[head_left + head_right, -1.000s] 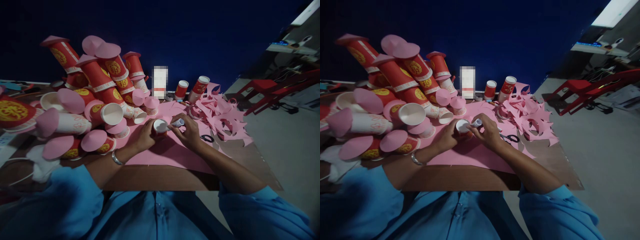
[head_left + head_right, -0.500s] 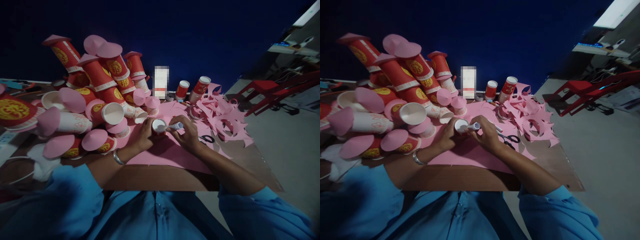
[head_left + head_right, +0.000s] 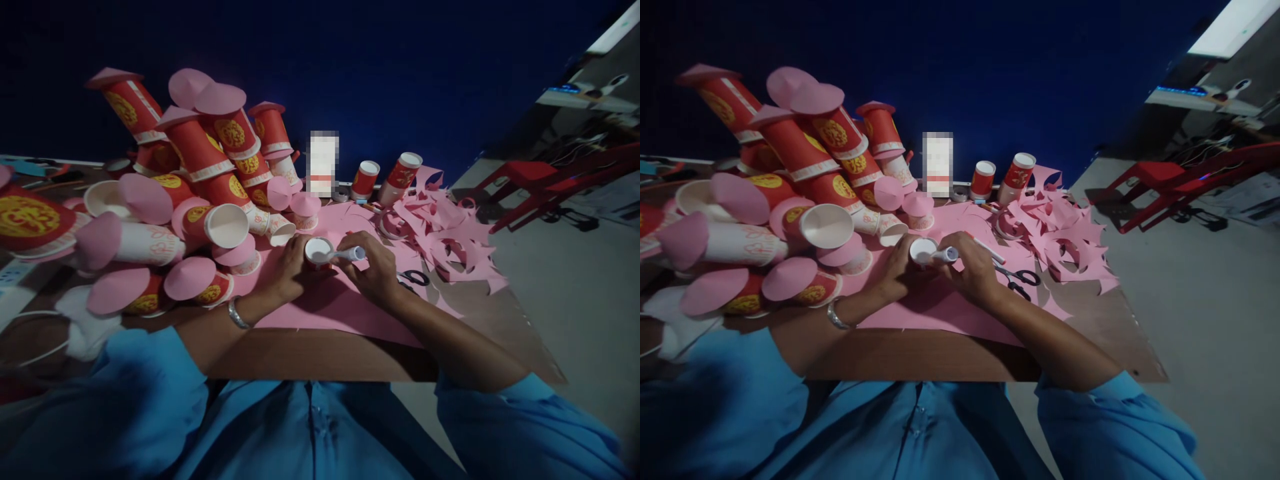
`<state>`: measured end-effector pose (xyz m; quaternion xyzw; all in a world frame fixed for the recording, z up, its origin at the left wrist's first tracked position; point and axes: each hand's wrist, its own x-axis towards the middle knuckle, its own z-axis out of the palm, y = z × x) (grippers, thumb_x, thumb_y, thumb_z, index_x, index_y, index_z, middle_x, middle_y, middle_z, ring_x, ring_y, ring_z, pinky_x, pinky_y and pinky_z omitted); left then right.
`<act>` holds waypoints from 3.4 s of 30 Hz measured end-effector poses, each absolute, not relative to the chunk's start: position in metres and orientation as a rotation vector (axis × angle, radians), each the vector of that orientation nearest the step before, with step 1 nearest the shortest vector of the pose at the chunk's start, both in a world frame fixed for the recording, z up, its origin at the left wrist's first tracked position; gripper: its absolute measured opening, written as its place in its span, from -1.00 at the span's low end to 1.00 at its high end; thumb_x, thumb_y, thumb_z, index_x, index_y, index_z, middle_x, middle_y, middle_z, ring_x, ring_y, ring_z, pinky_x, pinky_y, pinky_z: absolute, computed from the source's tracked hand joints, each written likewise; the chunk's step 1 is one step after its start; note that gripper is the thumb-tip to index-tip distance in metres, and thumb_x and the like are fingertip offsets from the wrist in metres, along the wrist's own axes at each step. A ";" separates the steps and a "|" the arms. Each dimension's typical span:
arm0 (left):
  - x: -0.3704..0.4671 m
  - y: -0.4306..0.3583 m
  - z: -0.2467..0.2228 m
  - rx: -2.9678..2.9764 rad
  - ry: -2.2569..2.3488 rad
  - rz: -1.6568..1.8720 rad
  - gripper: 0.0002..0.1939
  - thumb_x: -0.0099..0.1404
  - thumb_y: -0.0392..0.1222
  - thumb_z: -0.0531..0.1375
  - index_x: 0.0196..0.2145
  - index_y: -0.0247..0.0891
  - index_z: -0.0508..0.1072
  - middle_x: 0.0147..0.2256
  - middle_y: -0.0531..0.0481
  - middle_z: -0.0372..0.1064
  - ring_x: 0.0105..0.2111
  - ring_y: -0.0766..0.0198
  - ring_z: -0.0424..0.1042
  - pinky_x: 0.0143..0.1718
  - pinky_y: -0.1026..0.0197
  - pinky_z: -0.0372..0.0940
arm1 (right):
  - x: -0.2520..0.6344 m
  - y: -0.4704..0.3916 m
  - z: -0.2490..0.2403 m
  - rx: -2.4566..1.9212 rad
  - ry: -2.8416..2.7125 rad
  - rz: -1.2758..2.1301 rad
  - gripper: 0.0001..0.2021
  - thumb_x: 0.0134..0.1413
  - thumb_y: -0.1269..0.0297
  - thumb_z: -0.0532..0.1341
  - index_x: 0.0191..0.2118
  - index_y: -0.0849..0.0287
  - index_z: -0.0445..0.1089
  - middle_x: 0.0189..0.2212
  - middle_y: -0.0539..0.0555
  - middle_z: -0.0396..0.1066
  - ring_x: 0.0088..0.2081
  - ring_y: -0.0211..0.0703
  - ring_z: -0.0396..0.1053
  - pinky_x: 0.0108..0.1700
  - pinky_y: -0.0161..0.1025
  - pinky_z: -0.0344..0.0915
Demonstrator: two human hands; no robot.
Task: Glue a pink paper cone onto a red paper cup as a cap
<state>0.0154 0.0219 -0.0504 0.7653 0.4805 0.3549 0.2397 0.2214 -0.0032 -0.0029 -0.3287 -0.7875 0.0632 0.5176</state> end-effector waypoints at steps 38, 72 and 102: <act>0.012 0.007 -0.021 2.198 0.989 1.524 -0.21 0.20 0.29 0.43 0.21 -0.13 0.30 0.10 -0.21 0.43 0.13 -0.03 0.43 0.18 -0.15 0.38 | 0.221 -0.004 0.013 -0.727 -1.253 1.468 -0.54 0.05 -0.06 0.51 -0.21 0.07 0.30 -0.52 -0.15 0.43 -0.56 -0.26 0.46 -0.56 -0.38 0.36; 0.005 0.008 0.005 2.240 0.907 1.596 -0.85 0.37 -0.10 0.37 -0.17 -0.20 0.56 -0.23 -0.01 0.61 -0.20 0.20 0.59 -0.11 0.09 0.49 | 0.231 0.002 0.011 -0.798 -1.478 1.255 -0.64 0.26 -0.06 0.38 -0.19 0.17 0.45 -0.47 -0.07 0.43 -0.56 -0.37 0.33 -0.55 -0.39 0.30; 0.004 0.008 0.003 2.188 0.956 1.594 -0.80 0.36 -0.03 0.37 -0.19 -0.19 0.56 -0.21 -0.05 0.63 -0.18 0.16 0.60 -0.08 0.05 0.52 | 0.232 0.008 0.018 -0.617 -1.513 1.172 -0.73 0.07 0.10 0.54 -0.23 0.09 0.54 -0.17 0.05 0.50 -0.13 -0.19 0.49 -0.11 -0.22 0.51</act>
